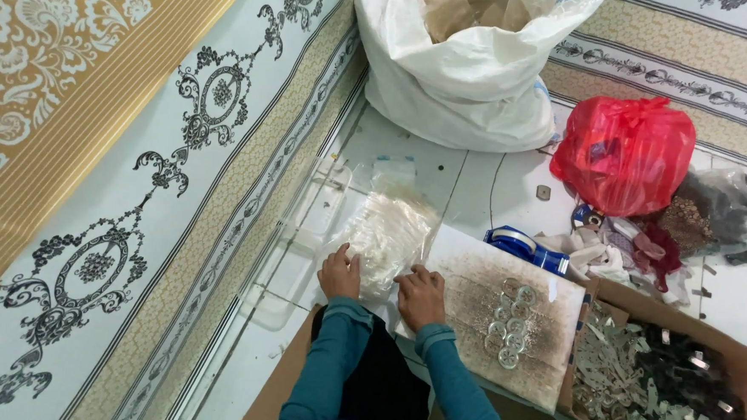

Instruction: The person sits on the floor and picks small metal pendants from a cardboard box, placing them into a clear plastic bag. After filling the bag, they seal it and set it aside.

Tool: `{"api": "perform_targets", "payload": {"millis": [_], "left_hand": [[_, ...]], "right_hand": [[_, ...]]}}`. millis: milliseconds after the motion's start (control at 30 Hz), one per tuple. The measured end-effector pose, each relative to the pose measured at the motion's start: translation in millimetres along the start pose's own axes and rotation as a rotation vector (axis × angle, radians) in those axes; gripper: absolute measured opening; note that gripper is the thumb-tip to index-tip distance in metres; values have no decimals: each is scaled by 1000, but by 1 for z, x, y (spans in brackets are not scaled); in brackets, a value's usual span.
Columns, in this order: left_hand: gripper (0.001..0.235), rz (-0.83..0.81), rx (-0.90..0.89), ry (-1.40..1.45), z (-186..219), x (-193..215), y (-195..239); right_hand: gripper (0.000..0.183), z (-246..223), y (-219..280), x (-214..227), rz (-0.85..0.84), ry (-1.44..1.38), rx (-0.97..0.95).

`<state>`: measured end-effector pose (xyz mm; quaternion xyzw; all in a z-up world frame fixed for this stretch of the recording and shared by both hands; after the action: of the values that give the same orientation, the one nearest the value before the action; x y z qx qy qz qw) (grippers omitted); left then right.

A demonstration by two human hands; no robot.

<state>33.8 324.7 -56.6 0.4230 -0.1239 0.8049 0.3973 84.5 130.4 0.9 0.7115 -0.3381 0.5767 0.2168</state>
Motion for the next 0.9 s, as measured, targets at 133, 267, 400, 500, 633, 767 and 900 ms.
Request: {"api": "perform_targets", "payload": {"millis": [133, 267, 400, 500, 633, 767, 900], "left_hand": [[49, -152, 83, -106, -6, -16, -10], [25, -168, 116, -94, -5, -17, -11], [28, -183, 158, 201, 2, -9, -8], [24, -166, 194, 480, 29, 11, -5], [19, -240, 148, 650, 76, 39, 15], [20, -374, 100, 766, 121, 49, 43], [24, -465, 48, 746, 156, 28, 64]], "right_hand": [[17, 1, 0, -3, 19, -20, 8], [17, 10, 2, -14, -1, -71, 7], [28, 25, 0, -13, -139, -493, -93], [41, 22, 5, 22, -136, -912, -237], [51, -15, 36, 117, -44, -939, -143], [51, -24, 81, 159, 177, -811, -21], [25, 4, 115, 155, 406, -575, -55]]}}
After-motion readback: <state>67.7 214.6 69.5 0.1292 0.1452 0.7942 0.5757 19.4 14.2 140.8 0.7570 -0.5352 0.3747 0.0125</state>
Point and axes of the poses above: each hand's wrist, its own y-axis away from the middle knuckle, its own x-axis out of the back of the hand, z = x × y, the point moved 3 cm from there along -y, towards the middle knuckle, and after that the axes turned 12 degrees about -z, right-handed, at the moved point
